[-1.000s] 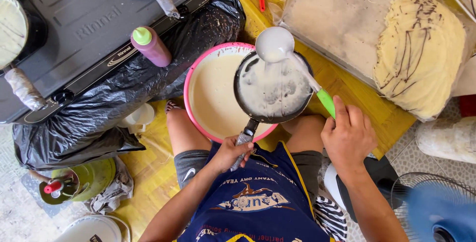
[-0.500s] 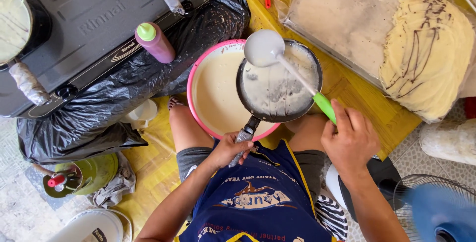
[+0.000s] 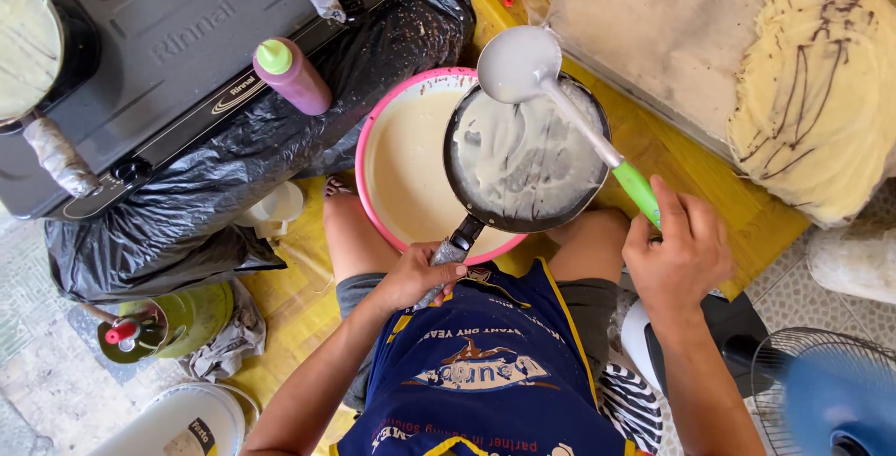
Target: Cooking and stacking crepes using multiple pans on a gas stove
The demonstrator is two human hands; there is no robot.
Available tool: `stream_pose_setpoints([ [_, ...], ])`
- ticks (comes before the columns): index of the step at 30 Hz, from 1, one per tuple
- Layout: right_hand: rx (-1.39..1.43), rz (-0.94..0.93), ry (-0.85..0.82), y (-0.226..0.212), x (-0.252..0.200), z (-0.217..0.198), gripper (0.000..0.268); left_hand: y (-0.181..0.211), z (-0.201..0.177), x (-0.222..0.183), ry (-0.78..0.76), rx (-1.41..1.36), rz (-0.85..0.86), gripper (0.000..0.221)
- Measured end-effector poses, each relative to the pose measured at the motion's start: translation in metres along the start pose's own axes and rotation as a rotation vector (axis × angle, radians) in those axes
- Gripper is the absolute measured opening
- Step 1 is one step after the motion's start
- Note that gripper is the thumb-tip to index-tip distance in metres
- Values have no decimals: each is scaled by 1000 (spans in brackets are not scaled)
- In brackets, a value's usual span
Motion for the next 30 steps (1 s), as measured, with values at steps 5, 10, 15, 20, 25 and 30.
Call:
stream_pose_setpoints([
  [5,-78,-37,202,6,-13,28,42,-8,-5,-6,4,-157,14,25],
  [10,-125,-30,232,7,-21,40,37,12,-10,-22,40,-174,-102,32],
  [15,37,199,-69,28,-50,68,47,44,-53,-34,189,244,-174,34],
  [20,-42,285,-565,19,-87,117,45,61,-92,-48,549,1301,-149,52],
  [25,-10,79,-807,-27,-107,125,48,51,-101,-60,887,1688,525,41],
  [30,70,68,-927,-29,-151,181,42,53,-86,-58,969,1807,657,41],
])
Point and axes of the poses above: each hand's wrist, its own x-axis towards the middle knuckle, its own z-axis out of the palm, y = z × x, the point moved 4 cm from there along x, towards the middle knuckle, and after that the axes turned 3 degrees about -x, right-handed, at the moved point
